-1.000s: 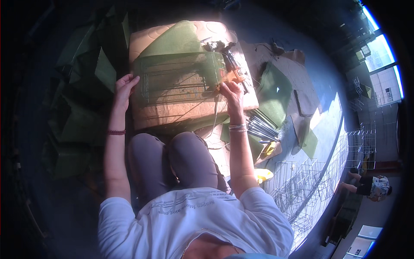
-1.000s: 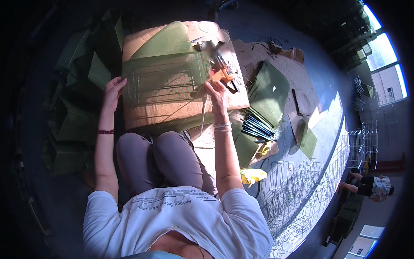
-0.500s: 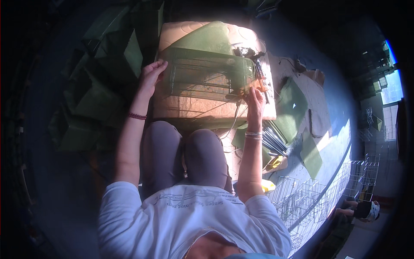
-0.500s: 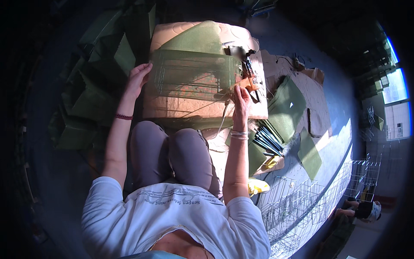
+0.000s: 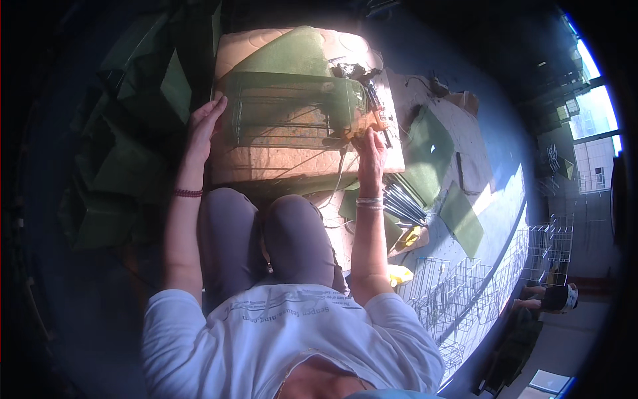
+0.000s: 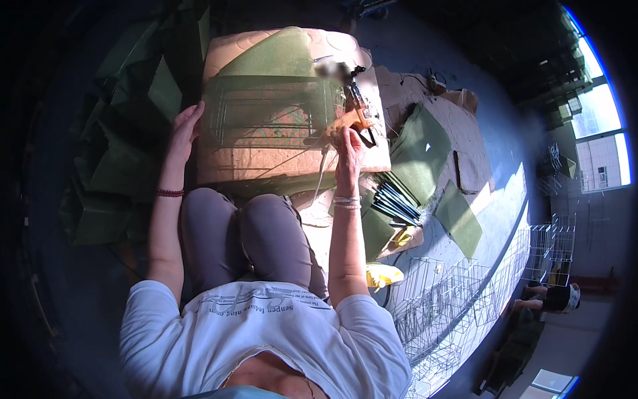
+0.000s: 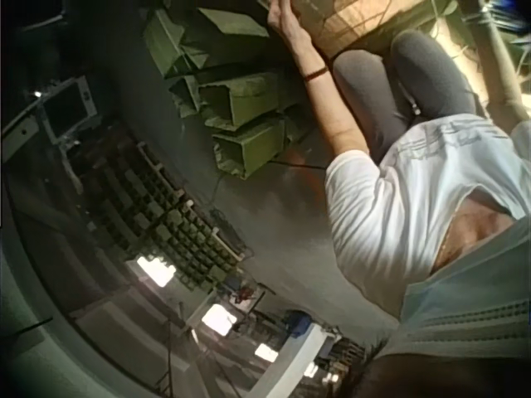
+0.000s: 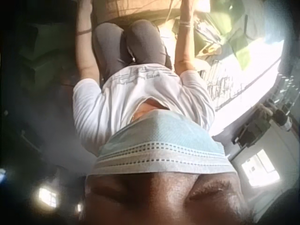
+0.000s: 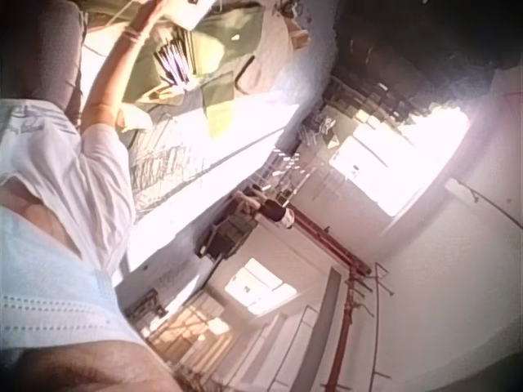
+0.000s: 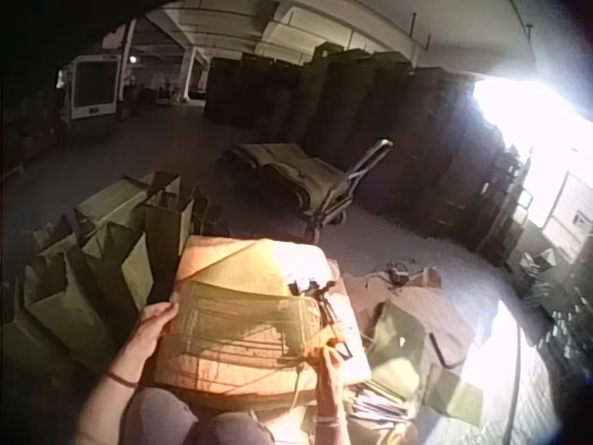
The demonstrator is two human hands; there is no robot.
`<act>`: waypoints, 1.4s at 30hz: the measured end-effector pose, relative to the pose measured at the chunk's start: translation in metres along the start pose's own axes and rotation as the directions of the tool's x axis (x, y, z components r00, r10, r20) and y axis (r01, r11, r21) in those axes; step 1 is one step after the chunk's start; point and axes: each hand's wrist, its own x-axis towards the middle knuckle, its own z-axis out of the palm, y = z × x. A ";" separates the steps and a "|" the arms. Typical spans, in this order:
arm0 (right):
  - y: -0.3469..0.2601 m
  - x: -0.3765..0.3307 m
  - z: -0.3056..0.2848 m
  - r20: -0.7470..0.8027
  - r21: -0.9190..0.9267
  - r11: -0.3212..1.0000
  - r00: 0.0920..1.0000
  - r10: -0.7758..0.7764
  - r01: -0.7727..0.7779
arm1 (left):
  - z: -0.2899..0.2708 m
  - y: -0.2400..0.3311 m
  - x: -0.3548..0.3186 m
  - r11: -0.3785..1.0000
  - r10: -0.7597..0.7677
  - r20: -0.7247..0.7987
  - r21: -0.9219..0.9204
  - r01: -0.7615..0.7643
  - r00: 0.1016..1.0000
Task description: The recorder is assembling green mesh boxes by applying hot glue to the edges and pressing them together.
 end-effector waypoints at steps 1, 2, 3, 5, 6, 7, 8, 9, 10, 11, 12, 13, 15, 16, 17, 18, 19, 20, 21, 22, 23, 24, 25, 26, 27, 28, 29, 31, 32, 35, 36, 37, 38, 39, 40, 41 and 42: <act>-0.001 -0.004 0.002 -0.040 0.007 1.000 0.999 0.001 -0.001 | -0.001 -0.001 -0.003 0.999 -0.001 -0.010 0.054 0.001 1.000; -0.003 -0.007 0.003 -0.078 0.015 1.000 0.997 0.004 -0.002 | -0.002 -0.003 -0.006 0.998 -0.004 0.001 0.055 0.004 1.000; 0.003 -0.004 -0.018 0.029 -0.027 1.000 1.000 -0.004 0.005 | 0.002 0.001 -0.013 0.993 0.015 0.013 0.120 -0.017 1.000; 0.002 -0.009 -0.018 0.036 -0.109 0.994 0.999 -0.007 0.011 | 0.006 0.006 -0.024 0.984 0.022 0.029 0.178 -0.027 0.999; 0.002 -0.009 -0.015 0.050 -0.179 0.983 0.999 -0.016 0.025 | 0.006 0.005 -0.027 0.983 0.019 0.032 0.181 -0.025 0.999; 0.000 -0.013 -0.010 0.057 -0.168 0.985 0.998 -0.038 0.047 | 0.003 0.003 -0.028 0.982 0.020 0.057 0.184 -0.031 0.998; 0.003 -0.012 -0.011 0.053 -0.167 0.985 0.998 -0.037 0.046 | 0.001 0.001 -0.029 0.982 0.021 0.082 0.187 -0.037 0.996; 0.004 -0.010 -0.010 0.071 -0.181 0.981 0.996 -0.056 0.068 | -0.001 -0.002 -0.027 0.981 0.021 0.084 0.189 -0.037 0.996; 0.005 -0.009 -0.010 0.090 -0.195 0.977 0.993 -0.074 0.091 | -0.004 -0.006 -0.025 0.989 0.026 0.089 0.146 -0.039 0.996; 0.006 -0.008 -0.010 0.091 -0.160 0.983 0.993 -0.073 0.087 | -0.005 -0.009 -0.023 0.994 0.032 0.094 0.102 -0.041 0.995; 0.005 -0.009 -0.008 0.090 -0.158 0.984 0.993 -0.073 0.087 | -0.005 -0.010 -0.023 0.994 0.032 0.094 0.103 -0.041 0.995; 0.005 -0.009 -0.006 0.076 -0.164 0.982 0.994 -0.081 0.092 | -0.006 -0.010 -0.022 0.994 0.044 0.067 0.097 -0.050 0.997; 0.004 -0.010 -0.004 0.061 -0.170 0.980 0.994 -0.090 0.099 | -0.005 -0.011 -0.022 0.994 0.058 0.042 0.091 -0.061 0.997; 0.005 -0.011 -0.004 0.069 -0.152 0.986 0.996 -0.064 0.074 | -0.005 -0.012 -0.022 0.996 0.051 0.038 0.070 -0.053 0.998; 0.006 -0.012 -0.005 0.078 -0.134 0.990 0.996 -0.038 0.048 | -0.005 -0.013 -0.022 0.998 0.044 0.033 0.048 -0.045 0.999; 0.008 -0.011 -0.007 0.079 -0.134 0.990 0.996 -0.039 0.050 | -0.005 -0.015 -0.022 0.998 0.046 0.034 0.048 -0.047 0.998; 0.010 -0.011 -0.009 0.072 -0.118 0.992 0.996 -0.042 0.051 | -0.007 -0.015 -0.022 0.998 0.049 0.037 0.035 -0.050 0.998; 0.011 -0.011 -0.011 0.066 -0.102 0.993 0.997 -0.045 0.051 | -0.008 -0.017 -0.022 0.998 0.052 0.040 0.022 -0.053 0.998; 0.008 -0.012 -0.008 0.065 -0.102 0.994 0.997 -0.042 0.049 | -0.008 -0.016 -0.024 0.998 0.049 0.040 0.023 -0.050 0.998; 0.004 -0.014 -0.004 0.042 -0.058 0.998 0.999 -0.012 0.014 | -0.008 -0.015 -0.025 0.998 0.049 0.038 0.030 -0.050 0.998; 0.002 -0.016 -0.001 0.021 -0.012 1.000 1.000 0.020 -0.020 | -0.008 -0.014 -0.027 0.998 0.047 0.037 0.037 -0.049 0.998; 0.003 -0.016 -0.002 0.016 -0.013 1.000 1.000 0.021 -0.021 | -0.007 -0.013 -0.029 0.998 0.044 0.041 0.038 -0.045 0.998; 0.004 -0.016 -0.004 0.042 -0.063 0.998 0.999 -0.009 0.012 | -0.006 -0.012 -0.030 0.997 0.033 0.043 0.061 -0.036 0.999; 0.005 -0.015 -0.005 0.069 -0.112 0.993 0.997 -0.038 0.045 | -0.005 -0.012 -0.031 0.996 0.023 0.045 0.084 -0.027 0.999; 0.006 -0.013 -0.006 0.107 -0.131 0.990 0.994 -0.039 0.053 | -0.006 -0.014 -0.031 0.996 0.019 0.045 0.086 -0.023 0.999; 0.007 -0.014 -0.008 0.104 -0.131 0.990 0.994 -0.036 0.050 | -0.008 -0.016 -0.030 0.997 0.038 0.062 0.058 -0.041 0.997; 0.008 -0.014 -0.009 0.099 -0.141 0.989 0.995 -0.035 0.048 | -0.010 -0.018 -0.029 0.998 0.057 0.079 0.031 -0.059 0.995; 0.005 -0.016 -0.004 0.100 -0.136 0.990 0.995 -0.028 0.042 | -0.011 -0.020 -0.027 0.998 0.054 0.074 0.026 -0.056 0.996; 0.007 -0.016 -0.006 0.099 -0.137 0.990 0.995 -0.027 0.040 | -0.012 -0.021 -0.027 0.998 0.054 0.069 0.021 -0.056 0.996; 0.013 -0.014 -0.012 0.076 -0.127 0.991 0.997 -0.032 0.041 | -0.010 -0.022 -0.027 0.998 0.056 0.074 0.018 -0.057 0.996; 0.014 -0.015 -0.011 0.052 -0.112 0.993 0.998 -0.028 0.034 | -0.011 -0.023 -0.028 0.998 0.054 0.073 0.018 -0.056 0.996; 0.015 -0.015 -0.011 0.027 -0.097 0.995 0.999 -0.024 0.027 | -0.012 -0.024 -0.028 0.997 0.060 0.073 0.033 -0.063 0.995; 0.015 -0.016 -0.011 0.027 -0.097 0.995 0.999 -0.022 0.025 | -0.013 -0.025 -0.028 0.996 0.066 0.074 0.048 -0.070 0.995; 0.015 -0.015 -0.013 0.050 -0.098 0.995 0.999 -0.010 0.014 | -0.014 -0.026 -0.028 0.996 0.065 0.073 0.048 -0.069 0.995; 0.014 -0.015 -0.013 0.073 -0.100 0.995 0.997 0.003 0.004 | -0.015 -0.027 -0.027 0.996 0.070 0.072 0.042 -0.073 0.995; 0.015 -0.014 -0.014 0.072 -0.100 0.995 0.997 0.004 0.003 | -0.015 -0.028 -0.027 0.996 0.074 0.070 0.035 -0.077 0.995; 0.017 -0.012 -0.017 0.065 -0.110 0.994 0.998 0.005 0.002 | -0.013 -0.027 -0.027 0.997 0.073 0.073 0.035 -0.075 0.995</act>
